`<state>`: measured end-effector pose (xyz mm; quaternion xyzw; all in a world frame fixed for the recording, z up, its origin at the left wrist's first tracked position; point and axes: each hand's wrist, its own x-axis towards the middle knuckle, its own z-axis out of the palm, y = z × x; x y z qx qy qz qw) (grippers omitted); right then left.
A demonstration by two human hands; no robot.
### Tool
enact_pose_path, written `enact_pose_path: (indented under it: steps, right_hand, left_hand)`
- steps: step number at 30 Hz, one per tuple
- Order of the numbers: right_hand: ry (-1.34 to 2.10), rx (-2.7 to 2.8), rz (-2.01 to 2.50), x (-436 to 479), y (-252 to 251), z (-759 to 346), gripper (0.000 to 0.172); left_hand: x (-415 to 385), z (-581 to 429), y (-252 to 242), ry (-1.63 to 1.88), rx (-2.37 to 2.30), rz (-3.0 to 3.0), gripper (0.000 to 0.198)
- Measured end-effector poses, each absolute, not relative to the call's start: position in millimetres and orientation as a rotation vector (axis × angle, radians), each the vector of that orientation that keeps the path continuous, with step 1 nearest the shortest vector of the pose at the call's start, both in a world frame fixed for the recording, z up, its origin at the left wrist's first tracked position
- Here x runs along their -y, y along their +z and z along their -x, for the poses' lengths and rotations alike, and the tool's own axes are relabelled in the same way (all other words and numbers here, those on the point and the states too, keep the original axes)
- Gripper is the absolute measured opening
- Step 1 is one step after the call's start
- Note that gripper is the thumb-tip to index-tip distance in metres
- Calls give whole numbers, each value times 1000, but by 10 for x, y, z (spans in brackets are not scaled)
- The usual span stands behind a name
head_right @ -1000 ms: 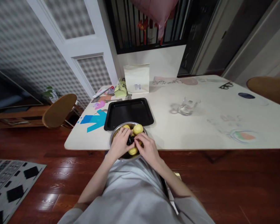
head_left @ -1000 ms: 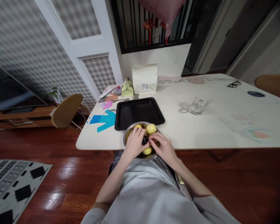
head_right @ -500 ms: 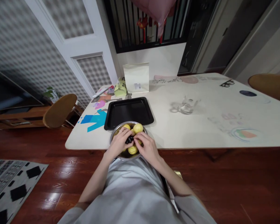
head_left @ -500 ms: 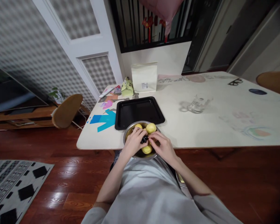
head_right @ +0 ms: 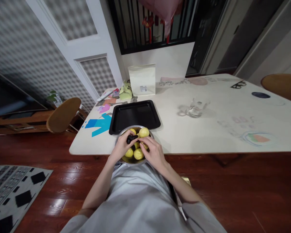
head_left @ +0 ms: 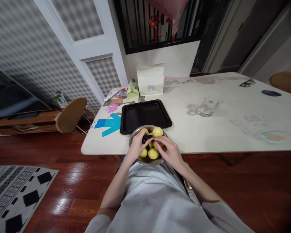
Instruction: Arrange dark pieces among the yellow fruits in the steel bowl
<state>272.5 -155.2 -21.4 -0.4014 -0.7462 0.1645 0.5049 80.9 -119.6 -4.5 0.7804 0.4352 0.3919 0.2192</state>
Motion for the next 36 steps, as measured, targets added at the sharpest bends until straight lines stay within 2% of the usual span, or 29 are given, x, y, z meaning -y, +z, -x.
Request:
enact_pose_path:
  steps: [6, 12, 16, 19, 24, 30, 33, 36]
  right_hand:
    - [390, 1847, 979, 1568, -217, -2695, 19]
    - [352, 1950, 945, 1577, -212, -2592, 8]
    - [348, 2067, 1036, 1565, -204, -2490, 19]
    - [328, 2086, 1132, 1558, -219, -2406, 20]
    - [334, 2074, 1122, 1486, -100, -2399, 17]
    - [264, 2133, 1184, 880, 497, -2433, 10]
    - [495, 2280, 1386, 344, 632, -2261, 17]
    - [679, 2370, 1443, -106, 566, -2036, 13]
  left_hand:
    - [1166, -788, -53, 1209, -1231, -1986, 19]
    - [1068, -694, -6, 1366, -1341, -1794, 22]
    - [813, -489, 33, 1551, -1478, -1750, 25]
    - [516, -320, -10, 1627, -1640, -1796, 21]
    - [117, -221, -192, 1338, -1900, -1901, 14]
    - [114, -273, -332, 1167, -1895, -2009, 15]
    - [162, -272, -331, 1061, -1942, -2040, 28]
    - [181, -276, -317, 970, -1997, -2074, 30]
